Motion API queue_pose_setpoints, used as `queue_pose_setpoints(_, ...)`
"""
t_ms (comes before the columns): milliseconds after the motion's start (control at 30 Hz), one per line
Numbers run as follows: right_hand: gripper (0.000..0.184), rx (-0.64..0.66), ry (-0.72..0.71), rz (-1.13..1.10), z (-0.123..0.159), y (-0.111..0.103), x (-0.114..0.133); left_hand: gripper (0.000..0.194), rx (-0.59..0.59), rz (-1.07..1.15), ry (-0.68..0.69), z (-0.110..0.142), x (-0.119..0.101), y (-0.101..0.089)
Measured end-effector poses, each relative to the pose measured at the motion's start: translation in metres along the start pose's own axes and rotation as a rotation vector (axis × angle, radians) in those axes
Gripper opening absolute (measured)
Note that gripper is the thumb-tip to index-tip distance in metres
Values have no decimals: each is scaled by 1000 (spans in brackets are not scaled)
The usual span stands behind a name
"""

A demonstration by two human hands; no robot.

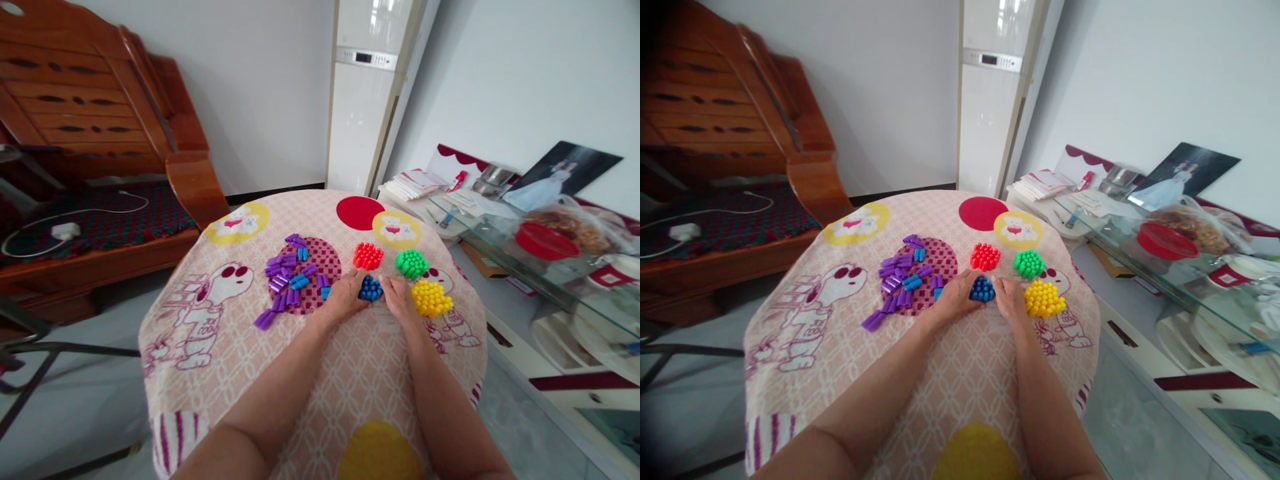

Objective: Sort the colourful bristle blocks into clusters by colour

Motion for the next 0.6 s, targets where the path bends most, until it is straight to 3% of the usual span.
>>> queue_pose_setpoints(100, 50, -10, 8, -8, 0, 0, -2, 74, 18, -22, -3, 2, -3, -4)
queue_pose_setpoints(200, 51, -10, 16, -27, 1, 0, -4, 88, 24, -60, 2, 8, 2, -31)
queue_pose_setpoints(300, 53, -7, 14, -49, 1, 1, -6, 69, -3, -152, -69, 20, 24, -75)
queue_pose_setpoints(400, 52, -3, 15, -46, 1, 2, -7, 52, 7, -299, -256, 36, 61, -112)
queue_pose_setpoints(500, 51, 1, 19, -35, 0, 2, -7, 42, 128, -356, -361, 46, 88, -117)
queue_pose_setpoints(600, 52, 3, 23, -33, 0, 2, -7, 32, 158, -354, -371, 47, 93, -109)
Point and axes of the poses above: each hand's wrist, its own z-axis away from the middle knuckle, its own y-axis out of the palm, x = y × z, the point moved 6 cm from there along -z, towards the middle knuckle, and after that the axes turned 2 degrees about x, right-handed, at the moved point
